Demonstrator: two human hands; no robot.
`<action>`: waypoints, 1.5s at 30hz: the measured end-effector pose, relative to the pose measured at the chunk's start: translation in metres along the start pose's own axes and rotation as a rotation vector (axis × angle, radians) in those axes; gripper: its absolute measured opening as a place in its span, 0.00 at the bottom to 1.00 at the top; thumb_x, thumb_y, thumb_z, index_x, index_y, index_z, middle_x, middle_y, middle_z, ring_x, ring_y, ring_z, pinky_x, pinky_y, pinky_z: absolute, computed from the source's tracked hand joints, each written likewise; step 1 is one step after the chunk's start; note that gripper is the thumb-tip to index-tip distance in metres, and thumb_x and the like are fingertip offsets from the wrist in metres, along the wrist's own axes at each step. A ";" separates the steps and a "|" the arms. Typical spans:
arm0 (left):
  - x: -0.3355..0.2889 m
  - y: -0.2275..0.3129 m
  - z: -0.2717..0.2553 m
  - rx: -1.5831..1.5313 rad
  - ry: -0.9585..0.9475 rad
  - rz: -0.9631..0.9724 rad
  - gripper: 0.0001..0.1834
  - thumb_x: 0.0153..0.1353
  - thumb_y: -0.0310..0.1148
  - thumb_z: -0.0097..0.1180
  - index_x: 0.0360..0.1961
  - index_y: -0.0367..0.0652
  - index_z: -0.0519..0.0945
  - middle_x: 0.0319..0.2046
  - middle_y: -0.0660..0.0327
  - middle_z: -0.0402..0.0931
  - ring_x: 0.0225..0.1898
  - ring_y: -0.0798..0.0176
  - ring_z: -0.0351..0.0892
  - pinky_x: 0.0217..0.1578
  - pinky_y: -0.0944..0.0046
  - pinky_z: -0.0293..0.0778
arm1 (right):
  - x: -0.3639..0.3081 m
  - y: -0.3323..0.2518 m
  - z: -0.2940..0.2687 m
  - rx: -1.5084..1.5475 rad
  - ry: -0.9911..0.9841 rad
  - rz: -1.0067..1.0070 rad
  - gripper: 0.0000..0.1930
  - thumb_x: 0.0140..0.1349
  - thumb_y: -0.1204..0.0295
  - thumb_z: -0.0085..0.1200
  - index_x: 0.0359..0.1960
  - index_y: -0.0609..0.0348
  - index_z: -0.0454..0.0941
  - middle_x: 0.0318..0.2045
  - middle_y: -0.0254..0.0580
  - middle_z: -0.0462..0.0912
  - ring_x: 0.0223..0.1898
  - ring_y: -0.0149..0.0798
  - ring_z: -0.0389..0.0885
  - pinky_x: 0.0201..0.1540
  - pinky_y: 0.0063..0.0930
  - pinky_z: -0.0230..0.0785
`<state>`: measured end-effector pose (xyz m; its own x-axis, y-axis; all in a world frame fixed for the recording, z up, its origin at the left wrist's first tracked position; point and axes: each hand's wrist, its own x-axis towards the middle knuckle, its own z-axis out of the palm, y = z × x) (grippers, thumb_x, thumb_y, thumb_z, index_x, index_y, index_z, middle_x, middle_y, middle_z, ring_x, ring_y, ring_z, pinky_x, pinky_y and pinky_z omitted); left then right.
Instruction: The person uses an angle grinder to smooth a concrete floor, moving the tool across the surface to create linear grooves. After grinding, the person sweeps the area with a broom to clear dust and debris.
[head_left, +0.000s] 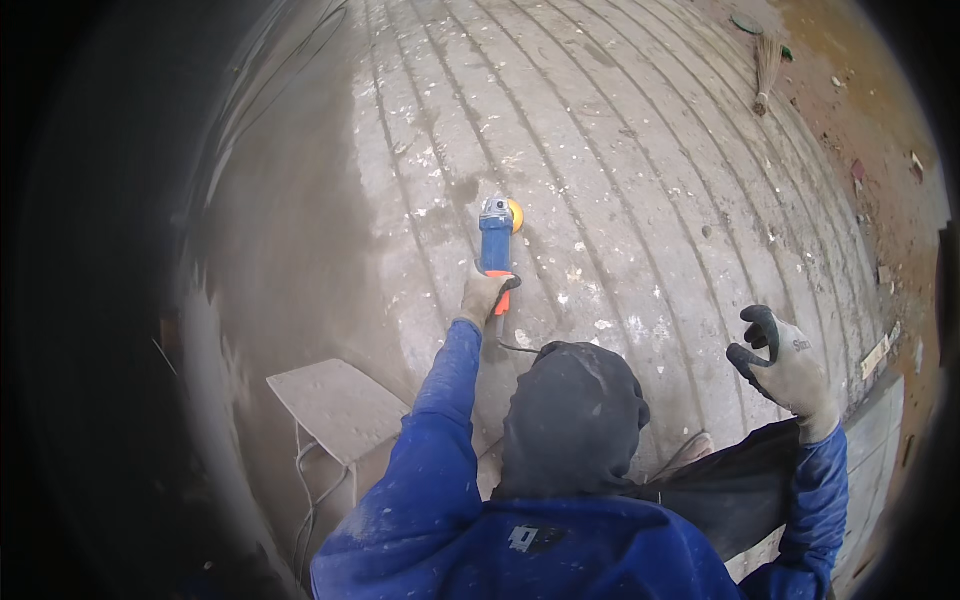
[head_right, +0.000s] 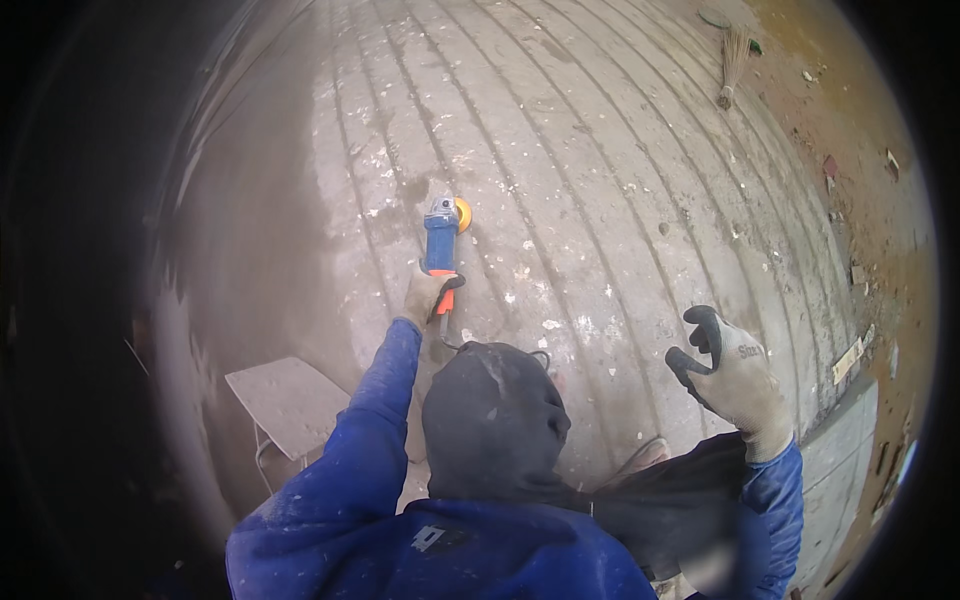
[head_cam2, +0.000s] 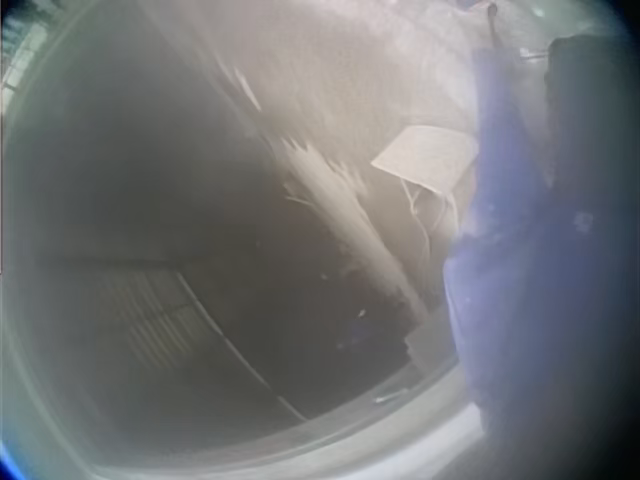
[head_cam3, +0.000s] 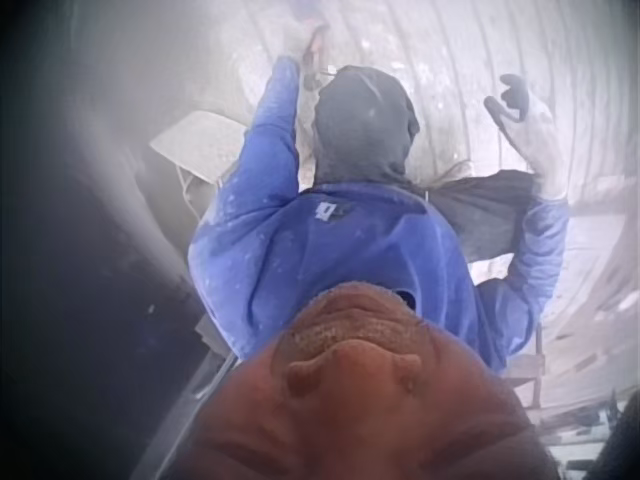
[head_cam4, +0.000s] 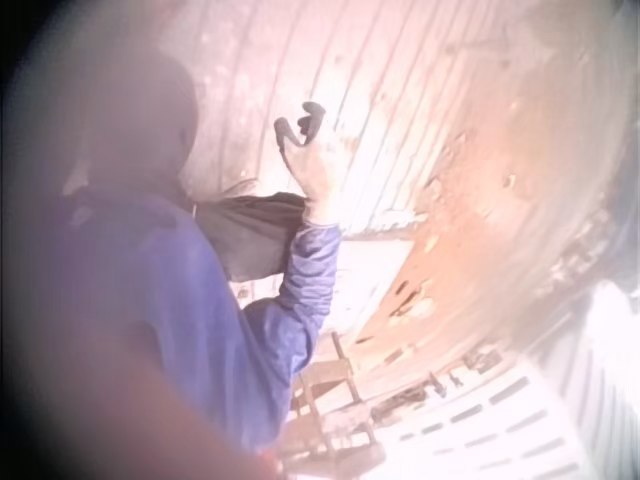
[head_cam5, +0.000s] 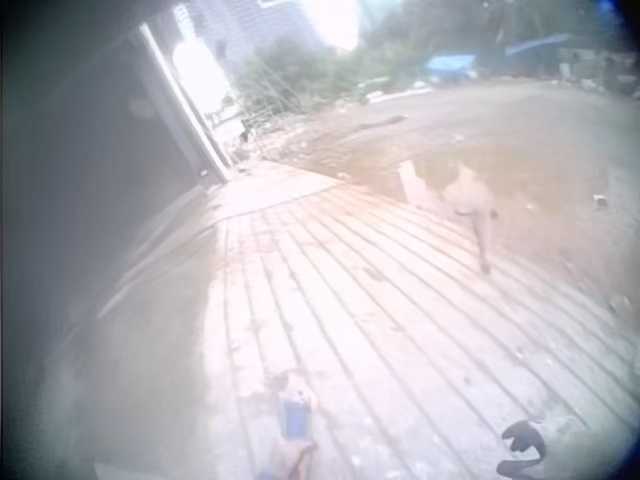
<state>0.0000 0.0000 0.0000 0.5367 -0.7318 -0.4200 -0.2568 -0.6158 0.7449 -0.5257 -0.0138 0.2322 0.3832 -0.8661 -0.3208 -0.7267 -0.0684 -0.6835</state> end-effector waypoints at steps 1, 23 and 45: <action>-0.005 -0.004 -0.002 -0.024 -0.003 0.036 0.33 0.45 0.29 0.80 0.51 0.40 0.74 0.37 0.60 0.80 0.32 0.64 0.81 0.33 0.61 0.81 | 0.001 0.002 -0.001 -0.029 0.016 0.013 0.25 0.62 0.64 0.68 0.58 0.58 0.77 0.39 0.50 0.85 0.43 0.47 0.86 0.48 0.41 0.77; 0.031 0.012 -0.022 -0.098 0.070 0.065 0.30 0.45 0.29 0.79 0.49 0.38 0.76 0.35 0.55 0.83 0.26 0.59 0.83 0.26 0.57 0.80 | 0.022 -0.025 0.012 -0.169 0.063 -0.037 0.24 0.61 0.61 0.64 0.55 0.59 0.77 0.37 0.53 0.85 0.42 0.53 0.86 0.48 0.44 0.76; -0.024 0.045 0.137 0.270 -0.340 0.100 0.45 0.42 0.36 0.79 0.64 0.42 0.71 0.50 0.50 0.83 0.53 0.52 0.84 0.55 0.54 0.78 | 0.006 -0.003 -0.001 -0.123 0.034 0.080 0.25 0.63 0.57 0.65 0.56 0.57 0.76 0.40 0.52 0.85 0.45 0.53 0.86 0.49 0.44 0.77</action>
<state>-0.1340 -0.0503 -0.0276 0.2149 -0.8182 -0.5333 -0.5187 -0.5583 0.6475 -0.5224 -0.0192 0.2329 0.3037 -0.8873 -0.3471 -0.8193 -0.0572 -0.5705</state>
